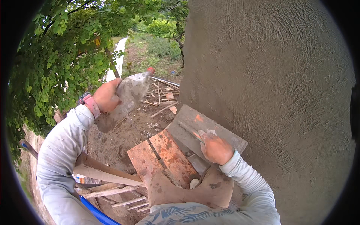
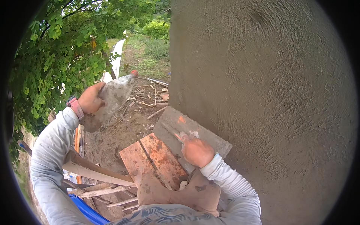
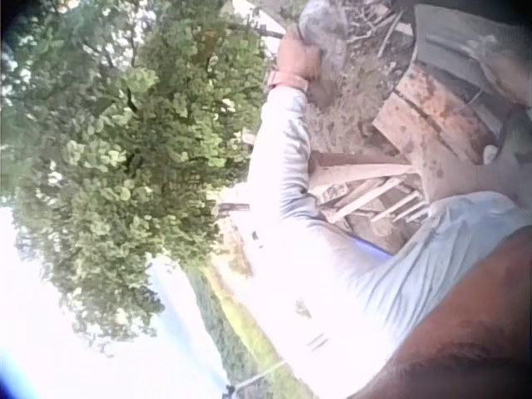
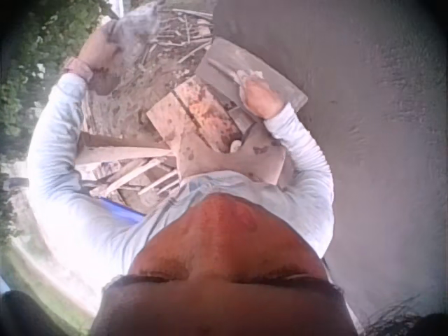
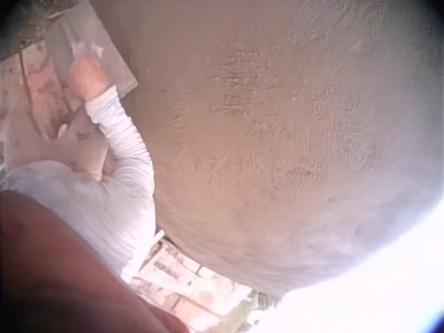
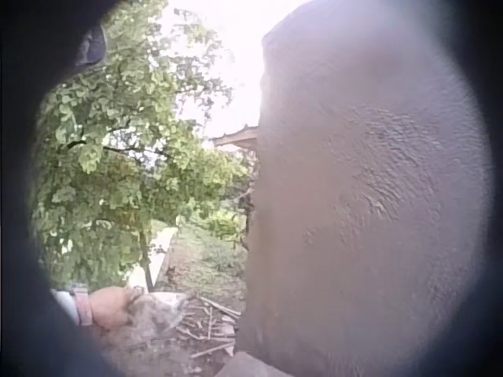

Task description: Smoothing and finishing a plastered exterior wall using a trowel and water.

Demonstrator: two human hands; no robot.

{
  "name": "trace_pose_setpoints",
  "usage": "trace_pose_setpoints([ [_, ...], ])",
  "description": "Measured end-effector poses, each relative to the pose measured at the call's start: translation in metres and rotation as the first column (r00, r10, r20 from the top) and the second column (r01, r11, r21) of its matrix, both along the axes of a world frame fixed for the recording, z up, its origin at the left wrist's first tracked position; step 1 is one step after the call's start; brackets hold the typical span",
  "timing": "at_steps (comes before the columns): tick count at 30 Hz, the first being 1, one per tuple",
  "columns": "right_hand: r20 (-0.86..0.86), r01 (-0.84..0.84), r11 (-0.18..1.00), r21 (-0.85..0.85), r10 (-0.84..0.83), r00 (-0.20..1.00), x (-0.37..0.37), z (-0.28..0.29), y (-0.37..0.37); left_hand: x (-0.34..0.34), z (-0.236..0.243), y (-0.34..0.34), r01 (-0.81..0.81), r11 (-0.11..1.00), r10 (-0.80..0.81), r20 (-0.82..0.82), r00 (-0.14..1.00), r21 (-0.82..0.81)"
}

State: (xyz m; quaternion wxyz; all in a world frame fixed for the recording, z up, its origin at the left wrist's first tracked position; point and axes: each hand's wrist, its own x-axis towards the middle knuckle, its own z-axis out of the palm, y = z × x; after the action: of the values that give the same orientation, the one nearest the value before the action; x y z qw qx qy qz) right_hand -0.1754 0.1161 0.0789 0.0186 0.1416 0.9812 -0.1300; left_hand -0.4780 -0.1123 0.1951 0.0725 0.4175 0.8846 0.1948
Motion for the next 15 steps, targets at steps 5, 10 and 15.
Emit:
trace_pose_setpoints([
  [5, 0.188, -0.162, 0.932, 0.324, 0.104, 0.977, -0.042, 0.023, 0.003, -0.015, -0.047, -0.033, -0.101, 0.867, 0.101, 0.027, 0.995, 0.489],
  [10, 0.239, -0.039, 0.918, 0.395, -0.062, 0.969, -0.116, -0.044, 0.090, -0.003, -0.064, -0.016, -0.059, 0.829, 0.144, -0.110, 0.983, 0.556],
  [15, 0.087, 0.078, 0.853, 0.516, -0.143, 0.986, -0.171, 0.048, 0.091, 0.000, -0.069, -0.030, -0.075, 0.860, 0.185, -0.172, 0.968, 0.504],
])
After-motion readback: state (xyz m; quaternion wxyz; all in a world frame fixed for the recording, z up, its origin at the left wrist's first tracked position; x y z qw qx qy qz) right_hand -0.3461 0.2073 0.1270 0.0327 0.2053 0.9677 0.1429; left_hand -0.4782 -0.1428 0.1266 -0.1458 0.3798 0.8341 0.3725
